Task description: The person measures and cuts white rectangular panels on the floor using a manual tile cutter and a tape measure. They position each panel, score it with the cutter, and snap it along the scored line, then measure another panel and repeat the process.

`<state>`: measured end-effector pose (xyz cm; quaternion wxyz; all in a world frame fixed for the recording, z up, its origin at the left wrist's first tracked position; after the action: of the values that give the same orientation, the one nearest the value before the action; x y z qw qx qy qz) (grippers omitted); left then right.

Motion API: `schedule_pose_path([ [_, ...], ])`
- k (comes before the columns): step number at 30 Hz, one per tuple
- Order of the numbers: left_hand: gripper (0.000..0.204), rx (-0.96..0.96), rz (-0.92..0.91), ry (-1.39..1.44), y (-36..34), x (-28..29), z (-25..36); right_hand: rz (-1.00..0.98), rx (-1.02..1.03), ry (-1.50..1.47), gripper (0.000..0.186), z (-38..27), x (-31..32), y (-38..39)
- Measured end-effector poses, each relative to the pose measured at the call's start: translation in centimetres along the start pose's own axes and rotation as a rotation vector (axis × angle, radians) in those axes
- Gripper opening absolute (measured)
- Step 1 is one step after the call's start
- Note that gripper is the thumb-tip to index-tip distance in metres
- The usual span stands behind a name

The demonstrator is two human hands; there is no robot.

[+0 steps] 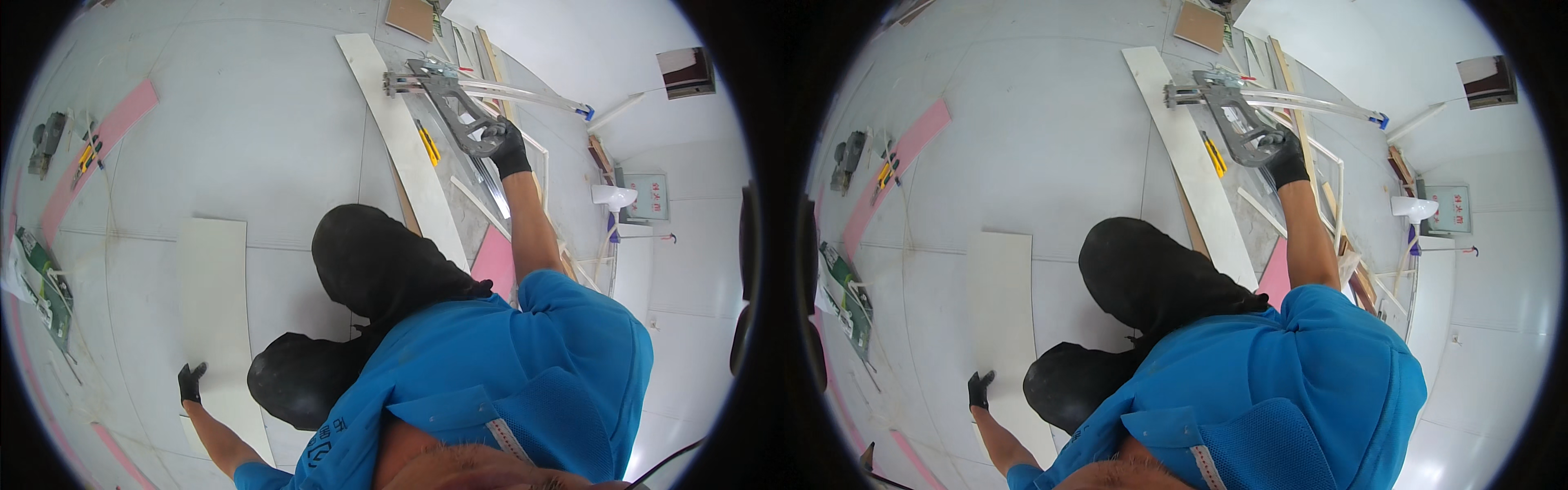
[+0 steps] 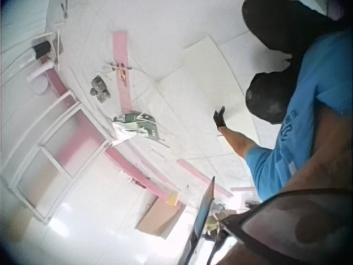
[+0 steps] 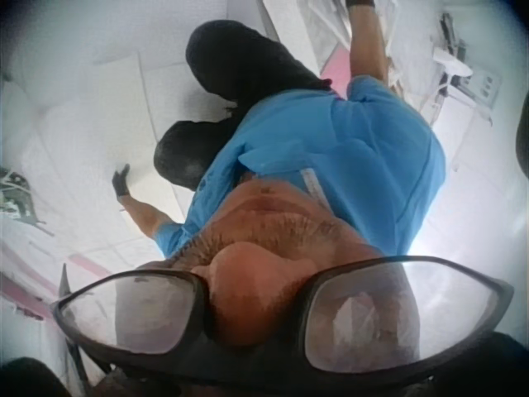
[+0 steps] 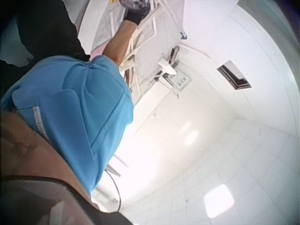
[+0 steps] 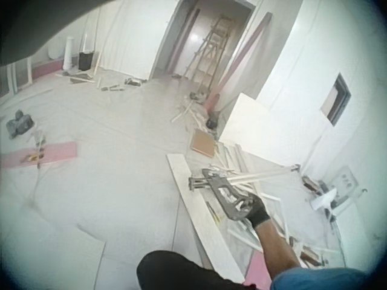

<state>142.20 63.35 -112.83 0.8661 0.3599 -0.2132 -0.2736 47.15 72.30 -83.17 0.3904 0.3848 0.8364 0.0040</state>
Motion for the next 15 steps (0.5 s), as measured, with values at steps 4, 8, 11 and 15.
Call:
schedule_pose_path([
  [4, 0.041, 0.001, 0.014, -0.014, 3.9, -0.5, 6.4, 0.029, 0.029, -0.009, 0.010, -0.6, 6.1, -3.2],
  [8, 0.042, 0.008, 0.042, 0.012, 4.5, 0.4, 8.0, -0.015, 0.009, 0.004, 0.007, 0.7, 10.9, -7.0],
  [11, 0.043, 0.001, 0.004, -0.064, 3.8, 0.7, 9.9, -0.090, -0.039, 0.060, 0.008, 1.0, 18.5, -7.9],
  [15, 0.044, 0.009, 0.010, -0.070, 3.8, 1.3, 12.8, -0.230, -0.106, 0.095, 0.011, 0.9, 27.7, -7.4],
])
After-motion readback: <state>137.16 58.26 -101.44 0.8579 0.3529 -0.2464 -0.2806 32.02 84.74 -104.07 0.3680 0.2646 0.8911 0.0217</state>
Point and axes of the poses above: each hand's wrist, its own y-axis away from the middle knuckle, its own x-axis out of the back of the hand, z = x × y, the point moved 7 cm from there along -y, towards the middle knuckle, and after that the axes turned 11 degrees about -z, right-handed, at the moved point
